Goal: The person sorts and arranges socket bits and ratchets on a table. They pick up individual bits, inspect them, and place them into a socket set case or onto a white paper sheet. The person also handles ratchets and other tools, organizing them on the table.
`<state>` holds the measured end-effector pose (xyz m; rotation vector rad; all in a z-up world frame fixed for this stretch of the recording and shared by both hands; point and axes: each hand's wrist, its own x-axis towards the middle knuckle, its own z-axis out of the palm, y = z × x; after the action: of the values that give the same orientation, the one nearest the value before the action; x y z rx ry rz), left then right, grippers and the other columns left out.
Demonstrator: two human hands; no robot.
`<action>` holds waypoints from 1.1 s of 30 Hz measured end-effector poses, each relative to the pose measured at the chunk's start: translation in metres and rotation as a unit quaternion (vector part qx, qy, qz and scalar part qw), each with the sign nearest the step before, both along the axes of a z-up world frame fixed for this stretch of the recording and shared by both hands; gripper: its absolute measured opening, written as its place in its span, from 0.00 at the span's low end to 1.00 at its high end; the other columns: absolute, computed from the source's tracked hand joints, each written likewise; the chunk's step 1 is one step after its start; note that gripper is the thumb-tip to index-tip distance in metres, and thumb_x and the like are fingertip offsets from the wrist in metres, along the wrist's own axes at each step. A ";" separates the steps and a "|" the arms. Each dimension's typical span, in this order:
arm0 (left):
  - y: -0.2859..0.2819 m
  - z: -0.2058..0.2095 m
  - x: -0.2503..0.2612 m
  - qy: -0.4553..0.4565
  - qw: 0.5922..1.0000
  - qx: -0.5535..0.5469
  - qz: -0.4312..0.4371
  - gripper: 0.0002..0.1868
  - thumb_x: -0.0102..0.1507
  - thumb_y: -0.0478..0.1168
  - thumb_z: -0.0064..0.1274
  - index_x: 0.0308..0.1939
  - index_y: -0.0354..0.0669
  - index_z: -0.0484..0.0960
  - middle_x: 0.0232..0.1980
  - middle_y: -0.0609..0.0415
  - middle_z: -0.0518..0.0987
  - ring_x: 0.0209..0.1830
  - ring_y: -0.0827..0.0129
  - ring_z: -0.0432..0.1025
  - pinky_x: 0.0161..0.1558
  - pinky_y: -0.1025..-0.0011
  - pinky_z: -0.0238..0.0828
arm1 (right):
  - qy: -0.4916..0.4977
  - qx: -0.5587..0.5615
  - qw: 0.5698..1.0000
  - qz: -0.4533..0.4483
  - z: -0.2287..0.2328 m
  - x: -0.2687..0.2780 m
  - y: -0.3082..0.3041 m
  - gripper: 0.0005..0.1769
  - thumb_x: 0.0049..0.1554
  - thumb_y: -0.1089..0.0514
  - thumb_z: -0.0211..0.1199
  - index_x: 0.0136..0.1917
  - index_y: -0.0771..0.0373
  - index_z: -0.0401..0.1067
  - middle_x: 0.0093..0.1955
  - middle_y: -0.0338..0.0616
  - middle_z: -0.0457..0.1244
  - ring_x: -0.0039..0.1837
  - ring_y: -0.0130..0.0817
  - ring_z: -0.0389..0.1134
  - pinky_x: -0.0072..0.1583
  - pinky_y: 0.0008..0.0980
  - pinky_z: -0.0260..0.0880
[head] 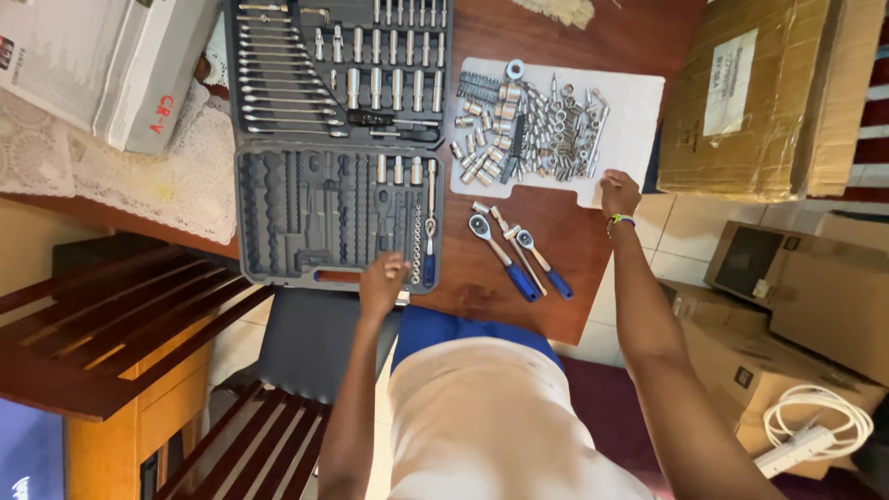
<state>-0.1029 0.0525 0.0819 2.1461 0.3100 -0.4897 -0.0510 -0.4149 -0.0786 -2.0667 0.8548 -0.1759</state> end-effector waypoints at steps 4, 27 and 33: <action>0.002 -0.019 0.026 -0.041 0.998 -0.012 -0.044 0.17 0.56 0.45 0.56 0.44 0.39 0.78 0.37 0.51 0.80 0.32 0.64 0.76 0.35 0.70 0.71 | 0.006 -0.007 1.000 -0.028 0.020 -0.030 0.013 0.11 0.46 0.62 0.63 0.44 0.61 0.75 0.44 0.43 0.68 0.47 0.31 0.69 0.52 0.28 0.68; -0.059 -0.143 0.120 -0.023 0.922 0.315 -0.223 0.09 0.59 0.34 0.45 0.33 0.37 0.82 0.36 0.40 0.79 0.38 0.49 0.76 0.37 0.57 0.74 | -0.056 0.024 0.998 -0.009 0.089 -0.152 0.202 0.05 0.52 0.63 0.59 0.44 0.62 0.74 0.42 0.44 0.65 0.44 0.32 0.67 0.47 0.27 0.67; -0.054 -0.139 0.116 -0.068 0.911 0.313 -0.261 0.09 0.57 0.32 0.46 0.33 0.38 0.82 0.36 0.40 0.79 0.37 0.49 0.76 0.37 0.58 0.74 | -0.099 0.071 0.992 -0.017 0.095 -0.141 0.201 0.06 0.54 0.63 0.58 0.45 0.64 0.73 0.45 0.44 0.64 0.45 0.30 0.67 0.48 0.27 0.67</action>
<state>0.0132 -0.0015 -0.0575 2.8940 -0.2382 -0.5866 -0.1919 -0.2137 0.0168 -1.8684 0.7595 -0.3236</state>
